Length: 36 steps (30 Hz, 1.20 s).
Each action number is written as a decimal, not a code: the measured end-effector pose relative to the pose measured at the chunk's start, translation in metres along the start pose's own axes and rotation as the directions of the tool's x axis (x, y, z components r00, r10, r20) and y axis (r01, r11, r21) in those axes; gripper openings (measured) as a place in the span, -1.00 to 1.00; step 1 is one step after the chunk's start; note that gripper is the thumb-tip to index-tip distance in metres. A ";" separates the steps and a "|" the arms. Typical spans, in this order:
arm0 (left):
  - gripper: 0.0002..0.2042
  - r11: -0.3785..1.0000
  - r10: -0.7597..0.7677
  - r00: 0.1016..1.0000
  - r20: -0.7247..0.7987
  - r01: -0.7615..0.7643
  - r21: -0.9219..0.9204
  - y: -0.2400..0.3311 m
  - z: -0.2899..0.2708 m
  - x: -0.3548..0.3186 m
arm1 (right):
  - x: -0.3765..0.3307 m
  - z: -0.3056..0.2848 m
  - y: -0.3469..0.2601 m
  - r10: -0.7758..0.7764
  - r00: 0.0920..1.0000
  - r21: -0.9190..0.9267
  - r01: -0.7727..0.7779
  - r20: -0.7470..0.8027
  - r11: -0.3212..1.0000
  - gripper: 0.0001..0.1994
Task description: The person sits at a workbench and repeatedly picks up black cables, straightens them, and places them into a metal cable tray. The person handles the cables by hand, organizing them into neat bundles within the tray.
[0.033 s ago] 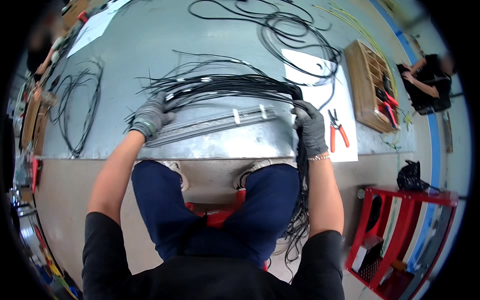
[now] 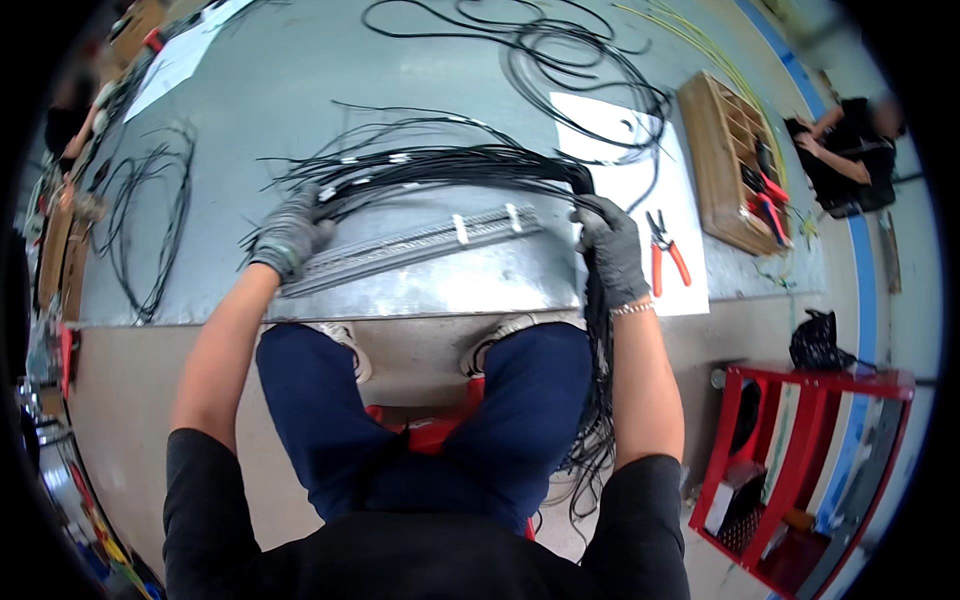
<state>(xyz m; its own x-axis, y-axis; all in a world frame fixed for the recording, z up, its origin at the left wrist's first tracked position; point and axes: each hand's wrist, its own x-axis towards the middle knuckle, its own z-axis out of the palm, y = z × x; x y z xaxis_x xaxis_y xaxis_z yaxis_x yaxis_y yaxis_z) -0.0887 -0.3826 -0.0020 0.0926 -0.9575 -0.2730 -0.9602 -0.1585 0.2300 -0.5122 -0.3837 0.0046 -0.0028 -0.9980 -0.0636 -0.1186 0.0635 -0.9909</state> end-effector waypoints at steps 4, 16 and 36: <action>-0.67 0.985 0.069 0.943 -0.326 -0.117 -0.129 -0.022 -0.017 0.015 | 0.016 -0.016 0.012 0.081 0.969 -0.643 0.092 0.234 0.760 -0.72; -0.84 0.776 0.154 0.988 0.002 -0.120 -0.620 -0.067 -0.036 0.008 | 0.013 -0.033 0.007 0.273 0.913 -0.605 -0.036 0.304 0.795 -0.77; -0.55 0.929 0.030 0.999 -0.038 -0.042 -0.367 -0.043 -0.002 0.008 | -0.070 -0.025 0.046 -0.076 0.960 -0.926 -0.238 -0.270 0.292 -0.57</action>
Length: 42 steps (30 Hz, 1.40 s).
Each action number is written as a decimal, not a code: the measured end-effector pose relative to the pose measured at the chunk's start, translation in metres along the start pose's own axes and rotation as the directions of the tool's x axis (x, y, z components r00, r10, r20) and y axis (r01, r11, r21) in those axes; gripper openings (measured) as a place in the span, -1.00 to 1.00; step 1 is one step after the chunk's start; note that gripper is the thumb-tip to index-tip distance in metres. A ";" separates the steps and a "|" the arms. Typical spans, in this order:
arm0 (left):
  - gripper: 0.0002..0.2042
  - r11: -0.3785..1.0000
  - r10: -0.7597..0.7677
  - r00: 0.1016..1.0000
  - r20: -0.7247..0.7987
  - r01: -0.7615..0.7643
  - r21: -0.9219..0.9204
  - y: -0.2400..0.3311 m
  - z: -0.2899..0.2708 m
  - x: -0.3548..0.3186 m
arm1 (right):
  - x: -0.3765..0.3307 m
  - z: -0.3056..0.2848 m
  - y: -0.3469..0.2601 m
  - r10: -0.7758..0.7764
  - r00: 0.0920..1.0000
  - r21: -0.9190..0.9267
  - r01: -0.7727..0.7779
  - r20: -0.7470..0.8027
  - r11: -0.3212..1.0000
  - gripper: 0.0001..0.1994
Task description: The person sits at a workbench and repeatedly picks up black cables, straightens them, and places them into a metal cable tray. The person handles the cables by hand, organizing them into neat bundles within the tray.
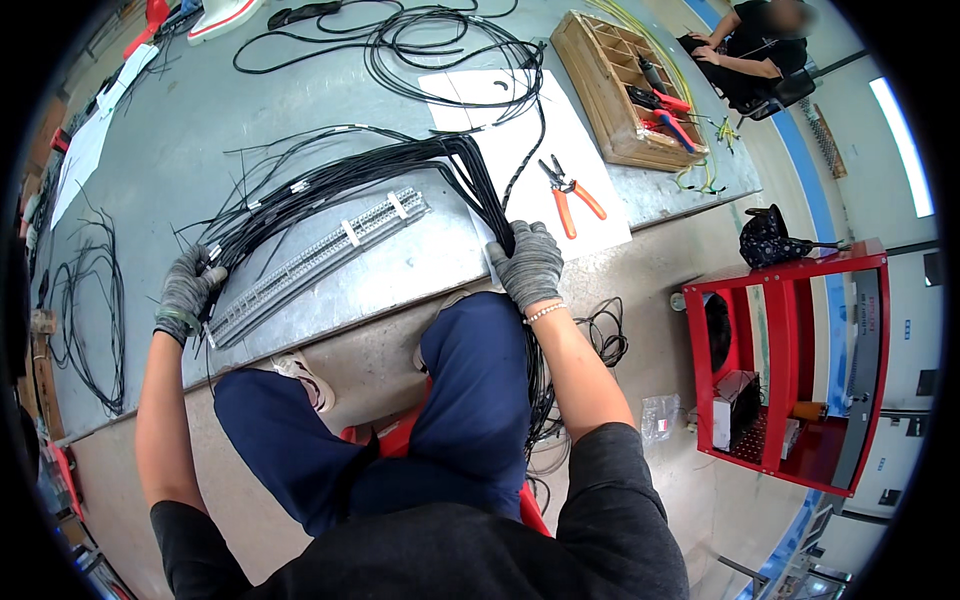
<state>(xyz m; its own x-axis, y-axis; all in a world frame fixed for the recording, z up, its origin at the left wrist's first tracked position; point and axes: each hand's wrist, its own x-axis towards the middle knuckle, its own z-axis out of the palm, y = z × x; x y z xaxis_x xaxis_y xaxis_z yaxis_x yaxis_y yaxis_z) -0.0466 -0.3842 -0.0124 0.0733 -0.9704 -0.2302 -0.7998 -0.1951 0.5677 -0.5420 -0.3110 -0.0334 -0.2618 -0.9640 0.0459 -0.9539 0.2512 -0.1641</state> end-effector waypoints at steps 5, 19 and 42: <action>-0.56 1.000 -0.012 0.999 0.041 0.012 0.004 -0.018 -0.002 0.000 | 0.003 0.007 0.005 -0.079 0.987 0.105 0.094 -0.143 0.990 -0.73; -0.71 0.878 0.131 0.989 0.063 -0.145 0.456 0.035 -0.005 -0.025 | 0.049 0.005 -0.003 0.032 0.993 0.454 -0.082 0.117 0.887 -0.64; -0.72 0.857 0.129 0.974 0.187 -0.204 0.473 0.048 0.018 0.005 | 0.047 -0.015 -0.032 -0.066 0.927 0.820 -0.292 0.370 0.493 -0.67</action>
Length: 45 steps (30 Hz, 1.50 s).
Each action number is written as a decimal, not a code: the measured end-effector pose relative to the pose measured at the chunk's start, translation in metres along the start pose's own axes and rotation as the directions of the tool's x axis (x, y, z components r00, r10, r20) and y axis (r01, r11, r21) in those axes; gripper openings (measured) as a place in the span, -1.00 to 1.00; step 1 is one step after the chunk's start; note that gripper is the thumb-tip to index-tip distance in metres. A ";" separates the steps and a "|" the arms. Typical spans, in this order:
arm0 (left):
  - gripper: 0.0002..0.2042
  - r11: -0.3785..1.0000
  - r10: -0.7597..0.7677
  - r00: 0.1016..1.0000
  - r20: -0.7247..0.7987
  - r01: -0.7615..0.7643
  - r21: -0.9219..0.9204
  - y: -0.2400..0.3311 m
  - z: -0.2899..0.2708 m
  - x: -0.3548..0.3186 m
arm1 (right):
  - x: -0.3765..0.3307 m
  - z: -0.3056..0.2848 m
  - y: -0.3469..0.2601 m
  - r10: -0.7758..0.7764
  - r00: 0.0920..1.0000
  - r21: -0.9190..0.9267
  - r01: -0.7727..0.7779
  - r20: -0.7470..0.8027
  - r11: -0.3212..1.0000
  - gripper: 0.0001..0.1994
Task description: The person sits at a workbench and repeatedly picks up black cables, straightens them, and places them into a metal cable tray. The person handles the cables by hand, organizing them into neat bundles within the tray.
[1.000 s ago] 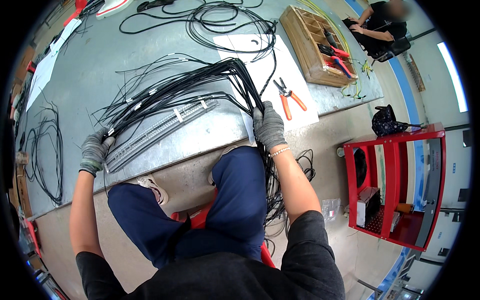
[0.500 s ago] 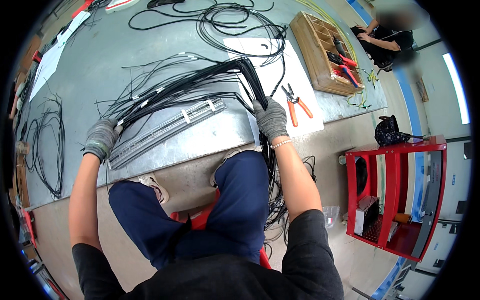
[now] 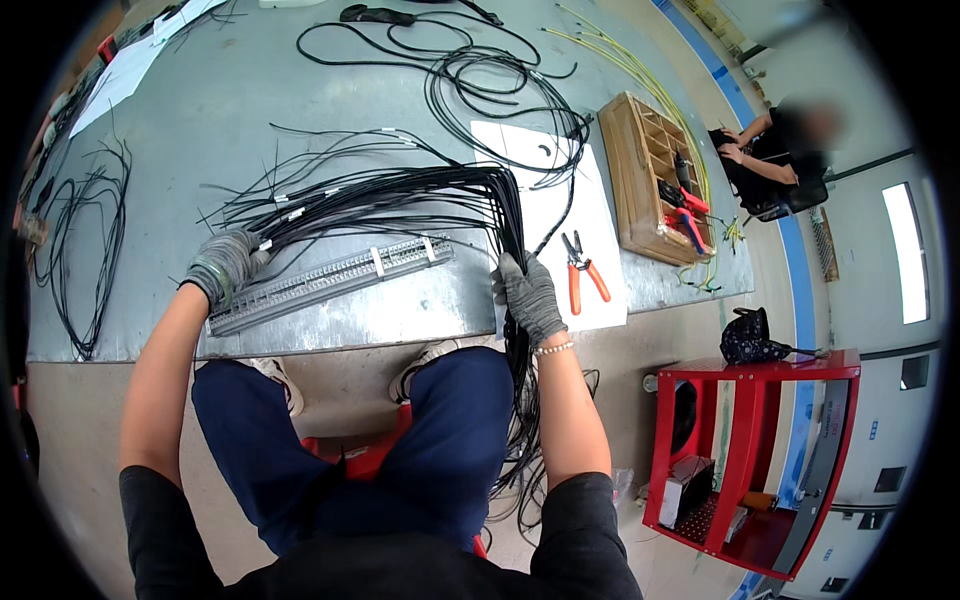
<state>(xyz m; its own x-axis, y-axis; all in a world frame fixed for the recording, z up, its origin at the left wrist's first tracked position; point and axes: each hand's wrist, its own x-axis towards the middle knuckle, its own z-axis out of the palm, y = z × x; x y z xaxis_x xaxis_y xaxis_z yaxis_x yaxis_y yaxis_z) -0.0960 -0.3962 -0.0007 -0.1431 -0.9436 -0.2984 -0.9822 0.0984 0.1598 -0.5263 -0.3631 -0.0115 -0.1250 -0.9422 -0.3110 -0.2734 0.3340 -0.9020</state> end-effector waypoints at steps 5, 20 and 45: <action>-0.78 0.986 0.066 0.988 0.142 -0.042 -0.163 0.000 -0.004 -0.004 | 0.014 -0.008 0.000 -0.017 1.000 -0.124 0.020 0.021 0.992 -0.66; -0.64 0.993 -0.119 0.989 -0.089 0.119 -0.011 0.032 0.003 0.057 | -0.002 0.006 -0.012 -0.363 0.924 -0.174 0.379 0.115 0.909 -0.60; -0.61 0.995 0.076 0.977 -0.201 -0.061 0.080 -0.005 0.013 0.019 | 0.011 -0.001 0.005 -0.424 0.892 -0.469 0.445 0.156 0.763 -0.52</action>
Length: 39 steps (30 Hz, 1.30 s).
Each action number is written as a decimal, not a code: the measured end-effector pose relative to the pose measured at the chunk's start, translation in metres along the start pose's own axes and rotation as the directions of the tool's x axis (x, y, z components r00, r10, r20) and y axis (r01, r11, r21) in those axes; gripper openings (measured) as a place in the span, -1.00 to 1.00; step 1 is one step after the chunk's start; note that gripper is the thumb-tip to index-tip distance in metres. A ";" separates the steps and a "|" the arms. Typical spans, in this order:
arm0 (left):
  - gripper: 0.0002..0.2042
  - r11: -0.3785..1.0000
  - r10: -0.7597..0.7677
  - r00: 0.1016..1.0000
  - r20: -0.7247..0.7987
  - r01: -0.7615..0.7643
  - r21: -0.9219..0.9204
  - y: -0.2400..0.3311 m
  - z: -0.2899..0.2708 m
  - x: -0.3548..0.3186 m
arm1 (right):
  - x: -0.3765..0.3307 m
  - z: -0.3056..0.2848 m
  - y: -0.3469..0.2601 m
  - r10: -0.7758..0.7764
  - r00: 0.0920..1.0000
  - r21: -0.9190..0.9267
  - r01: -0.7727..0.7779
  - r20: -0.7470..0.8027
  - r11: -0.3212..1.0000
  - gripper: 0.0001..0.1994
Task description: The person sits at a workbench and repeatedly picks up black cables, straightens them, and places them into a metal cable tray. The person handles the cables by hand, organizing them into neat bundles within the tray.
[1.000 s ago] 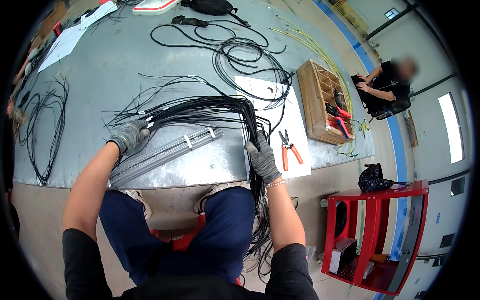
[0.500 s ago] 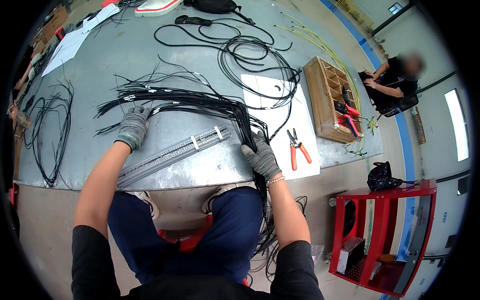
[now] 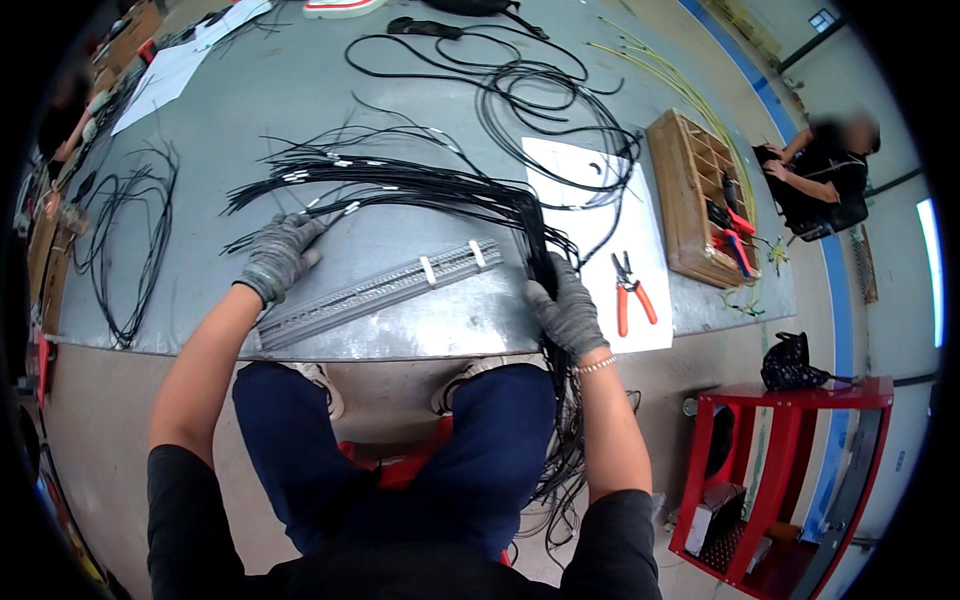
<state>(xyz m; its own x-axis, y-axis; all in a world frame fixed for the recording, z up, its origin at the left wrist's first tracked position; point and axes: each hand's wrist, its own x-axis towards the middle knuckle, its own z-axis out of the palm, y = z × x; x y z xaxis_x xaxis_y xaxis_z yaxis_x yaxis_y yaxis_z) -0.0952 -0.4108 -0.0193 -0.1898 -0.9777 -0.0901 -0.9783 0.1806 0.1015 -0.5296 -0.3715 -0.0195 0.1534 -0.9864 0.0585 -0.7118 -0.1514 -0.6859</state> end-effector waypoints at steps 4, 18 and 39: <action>-0.74 0.959 -0.204 0.962 -0.181 0.159 -0.234 -0.021 -0.005 0.013 | -0.004 -0.001 -0.032 0.031 0.978 -0.177 -0.068 -0.206 0.982 -0.67; -0.73 0.938 -0.330 0.927 -0.176 0.343 0.048 -0.048 0.007 0.097 | 0.044 0.003 0.055 0.413 0.911 0.595 -0.323 -0.017 0.736 -0.74; -0.84 0.928 -0.107 0.976 0.189 0.166 -0.334 -0.066 -0.082 0.069 | 0.029 0.007 0.006 0.127 0.983 -0.069 -0.137 -0.130 0.988 -0.58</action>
<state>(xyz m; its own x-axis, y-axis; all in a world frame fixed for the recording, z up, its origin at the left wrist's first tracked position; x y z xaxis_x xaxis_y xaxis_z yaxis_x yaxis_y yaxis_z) -0.0372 -0.4987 0.0486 -0.0963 -0.9534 -0.2858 -0.9113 -0.0310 0.4106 -0.5249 -0.4008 -0.0267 -0.0283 -0.9975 0.0647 -0.7720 -0.0193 -0.6353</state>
